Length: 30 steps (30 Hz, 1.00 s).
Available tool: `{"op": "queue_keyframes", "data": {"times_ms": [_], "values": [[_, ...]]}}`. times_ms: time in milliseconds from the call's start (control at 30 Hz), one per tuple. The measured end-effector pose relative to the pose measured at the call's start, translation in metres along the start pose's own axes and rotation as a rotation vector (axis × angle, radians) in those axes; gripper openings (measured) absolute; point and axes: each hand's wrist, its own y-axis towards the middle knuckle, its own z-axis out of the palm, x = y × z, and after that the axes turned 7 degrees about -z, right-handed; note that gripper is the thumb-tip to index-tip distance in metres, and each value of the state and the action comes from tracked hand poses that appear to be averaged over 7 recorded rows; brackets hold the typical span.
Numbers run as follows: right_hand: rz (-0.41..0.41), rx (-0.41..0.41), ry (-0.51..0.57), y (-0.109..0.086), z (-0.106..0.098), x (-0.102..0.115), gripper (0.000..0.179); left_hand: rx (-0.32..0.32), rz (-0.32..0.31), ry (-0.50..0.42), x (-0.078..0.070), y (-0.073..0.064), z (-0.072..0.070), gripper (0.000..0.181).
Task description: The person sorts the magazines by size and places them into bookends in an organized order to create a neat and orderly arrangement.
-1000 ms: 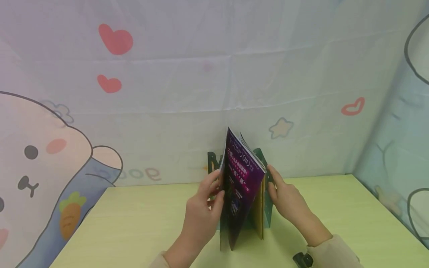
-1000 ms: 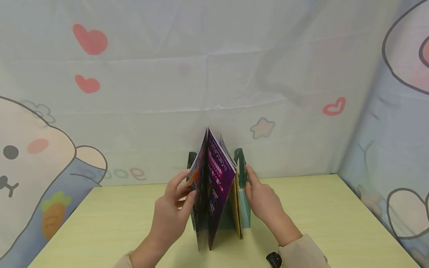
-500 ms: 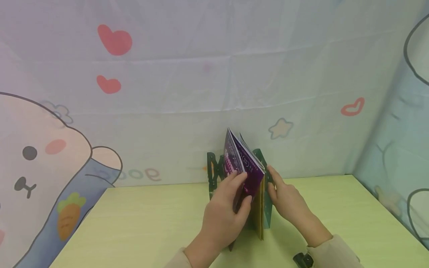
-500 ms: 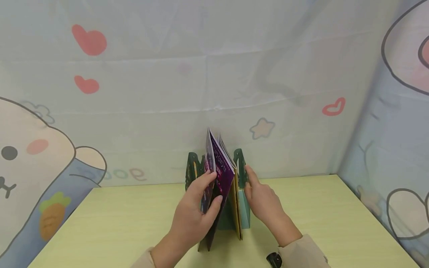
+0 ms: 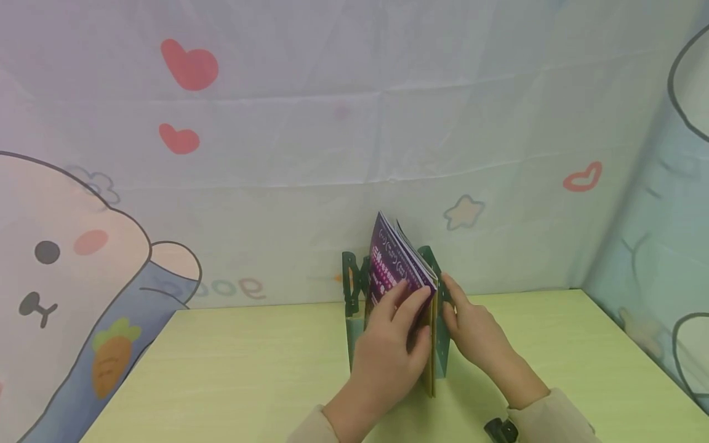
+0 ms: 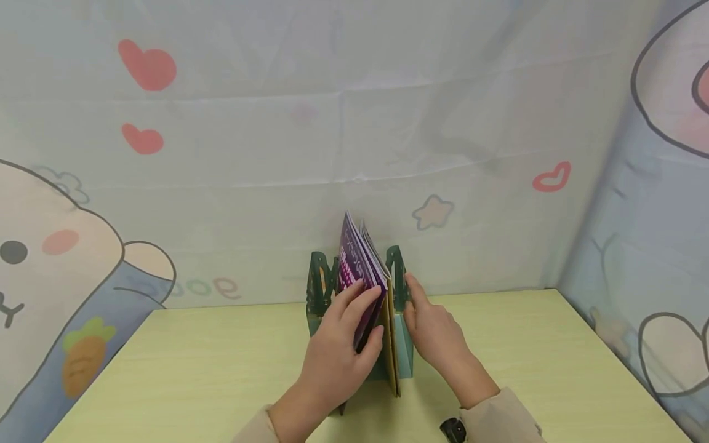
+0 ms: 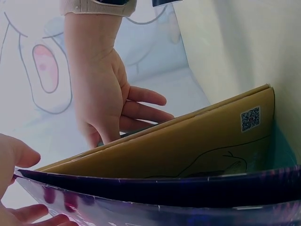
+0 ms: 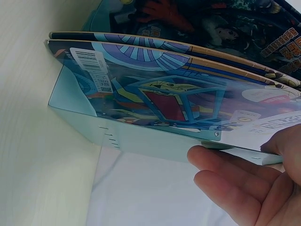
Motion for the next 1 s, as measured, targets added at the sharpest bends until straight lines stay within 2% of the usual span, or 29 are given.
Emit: {"op": "queue_keyframes", "data": {"times_ms": [433,767,867,1000], "values": [[0.013,0.013,0.008,0.000,-0.003,0.007,0.048,0.042,-0.024,0.001,-0.004,0.003,-0.001,0.046],[-0.014,0.020,-0.053,0.000,-0.008,0.004,0.049,0.038,0.019,0.035,-0.006,0.003,-0.003,0.051],[-0.013,0.045,-0.035,0.001,-0.011,0.002,0.050,0.043,0.029,0.042,-0.006,0.002,-0.003,0.055],[-0.013,0.089,0.041,0.000,-0.016,-0.002,0.051,0.051,0.047,0.051,-0.006,0.000,-0.003,0.061]]}}
